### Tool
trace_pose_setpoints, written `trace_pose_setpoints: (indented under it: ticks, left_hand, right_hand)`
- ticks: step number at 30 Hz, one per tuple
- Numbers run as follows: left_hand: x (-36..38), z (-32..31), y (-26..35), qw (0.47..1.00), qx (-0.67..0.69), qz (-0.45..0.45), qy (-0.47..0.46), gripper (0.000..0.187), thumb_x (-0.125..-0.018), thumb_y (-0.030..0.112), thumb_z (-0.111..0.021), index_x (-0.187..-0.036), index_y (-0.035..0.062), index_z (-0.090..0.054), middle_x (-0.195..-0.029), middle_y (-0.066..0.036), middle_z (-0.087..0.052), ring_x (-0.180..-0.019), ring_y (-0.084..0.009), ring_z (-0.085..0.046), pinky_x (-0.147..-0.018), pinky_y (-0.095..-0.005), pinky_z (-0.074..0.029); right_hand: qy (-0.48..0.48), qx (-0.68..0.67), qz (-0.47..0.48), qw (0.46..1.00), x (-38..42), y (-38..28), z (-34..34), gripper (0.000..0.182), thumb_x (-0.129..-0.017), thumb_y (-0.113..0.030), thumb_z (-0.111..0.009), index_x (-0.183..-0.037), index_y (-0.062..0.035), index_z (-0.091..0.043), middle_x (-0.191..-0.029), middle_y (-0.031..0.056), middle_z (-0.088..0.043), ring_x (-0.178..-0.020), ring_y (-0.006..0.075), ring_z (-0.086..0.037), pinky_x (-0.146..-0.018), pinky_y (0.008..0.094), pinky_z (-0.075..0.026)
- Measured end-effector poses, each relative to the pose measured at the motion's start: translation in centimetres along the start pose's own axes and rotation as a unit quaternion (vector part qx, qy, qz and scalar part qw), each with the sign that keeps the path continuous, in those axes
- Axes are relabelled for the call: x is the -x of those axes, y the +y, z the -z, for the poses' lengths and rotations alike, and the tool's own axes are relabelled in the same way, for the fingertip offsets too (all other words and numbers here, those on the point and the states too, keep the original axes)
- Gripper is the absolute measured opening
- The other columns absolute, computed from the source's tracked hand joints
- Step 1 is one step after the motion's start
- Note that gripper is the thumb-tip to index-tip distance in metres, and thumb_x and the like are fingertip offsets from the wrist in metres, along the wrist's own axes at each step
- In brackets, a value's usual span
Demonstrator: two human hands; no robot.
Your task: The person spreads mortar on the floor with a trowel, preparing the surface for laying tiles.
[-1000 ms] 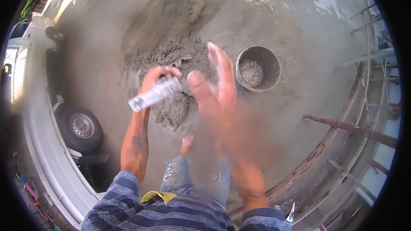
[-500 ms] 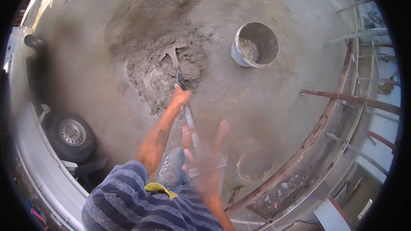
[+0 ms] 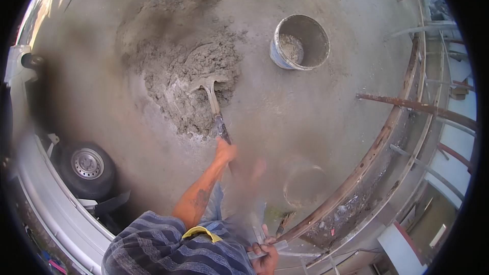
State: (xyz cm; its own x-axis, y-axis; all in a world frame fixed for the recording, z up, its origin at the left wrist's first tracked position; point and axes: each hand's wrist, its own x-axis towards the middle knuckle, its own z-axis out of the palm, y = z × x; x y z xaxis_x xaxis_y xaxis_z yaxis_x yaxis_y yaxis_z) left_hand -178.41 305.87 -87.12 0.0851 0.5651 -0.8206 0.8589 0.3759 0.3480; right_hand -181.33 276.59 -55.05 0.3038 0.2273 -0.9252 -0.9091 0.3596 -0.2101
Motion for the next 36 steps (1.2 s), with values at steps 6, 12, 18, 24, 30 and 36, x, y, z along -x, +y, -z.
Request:
trace_pose_setpoints:
  ticks: [6, 12, 18, 24, 30, 36]
  left_hand:
    - [-3.3, 0.5, 6.7, 0.997, 0.042, 0.063, -0.032, 0.043, -0.071, 0.013, -0.064, -0.104, -0.0156, -0.058, -0.107, -0.029, -0.062, -0.107, -0.0360, -0.060, -0.086, -0.0405, -0.049]
    - [1.5, -2.3, -4.5, 0.996, 0.088, 0.012, -0.001, 0.038, -0.070, 0.012, -0.063, -0.098, -0.0138, -0.062, -0.099, -0.026, -0.065, -0.097, -0.0350, -0.064, -0.082, -0.0410, -0.050]
    - [9.5, -0.2, -3.5, 0.972, 0.170, 0.149, -0.057, 0.015, -0.073, 0.010, -0.060, -0.075, -0.0049, -0.060, -0.066, -0.014, -0.059, -0.057, -0.0262, -0.060, -0.054, -0.0402, -0.049]
    - [12.2, -0.1, -3.3, 0.971, 0.227, 0.068, -0.029, 0.031, -0.075, 0.006, -0.058, -0.102, -0.0073, -0.052, -0.062, -0.011, -0.054, -0.049, -0.0218, -0.055, -0.046, -0.0367, -0.045]
    - [12.3, -6.3, -13.3, 0.970, 0.222, 0.094, -0.016, 0.067, -0.072, 0.001, -0.058, -0.134, -0.0043, -0.031, -0.066, -0.011, -0.055, -0.050, -0.0201, -0.055, -0.045, -0.0342, -0.046]
    - [15.6, -2.0, -12.7, 0.963, 0.230, 0.075, -0.120, 0.058, -0.072, -0.005, -0.051, -0.127, -0.0040, -0.035, -0.069, -0.010, -0.056, -0.058, -0.0200, -0.057, -0.049, -0.0290, -0.046]
  right_hand:
    - [-0.020, -0.057, 0.027, 0.998, -5.0, -2.6, -7.6, 0.030, -0.070, -0.001, -0.055, -0.098, -0.0109, -0.057, -0.133, -0.0006, -0.052, -0.060, 0.0145, -0.054, -0.061, 0.0375, -0.044]
    - [0.109, 0.017, -0.028, 0.994, 1.4, -0.7, -1.0, 0.046, -0.071, -0.005, -0.056, -0.116, -0.0103, -0.055, -0.115, 0.0095, -0.059, -0.059, 0.0202, -0.053, -0.059, 0.0363, -0.045]
    - [0.213, 0.088, -0.044, 0.972, 4.4, -1.2, 2.8, 0.050, -0.072, -0.006, -0.055, -0.123, -0.0090, -0.053, -0.090, 0.0133, -0.060, -0.058, 0.0197, -0.052, -0.059, 0.0346, -0.046]
    - [0.204, 0.078, -0.005, 0.976, 4.9, -0.7, 5.9, 0.048, -0.067, -0.005, -0.056, -0.115, 0.0003, -0.053, -0.077, 0.0143, -0.056, -0.053, 0.0203, -0.050, -0.052, 0.0342, -0.044]
    - [0.282, 0.132, -0.022, 0.950, 8.4, 2.7, 12.3, 0.060, -0.069, -0.014, -0.064, -0.125, 0.0017, -0.049, -0.095, 0.0136, -0.061, -0.067, 0.0204, -0.054, -0.060, 0.0342, -0.047]
    - [0.239, 0.214, 0.004, 0.947, 12.5, 4.6, 13.2, 0.062, -0.068, -0.018, -0.068, -0.125, 0.0026, -0.051, -0.084, 0.0091, -0.061, -0.066, 0.0192, -0.055, -0.061, 0.0318, -0.047]
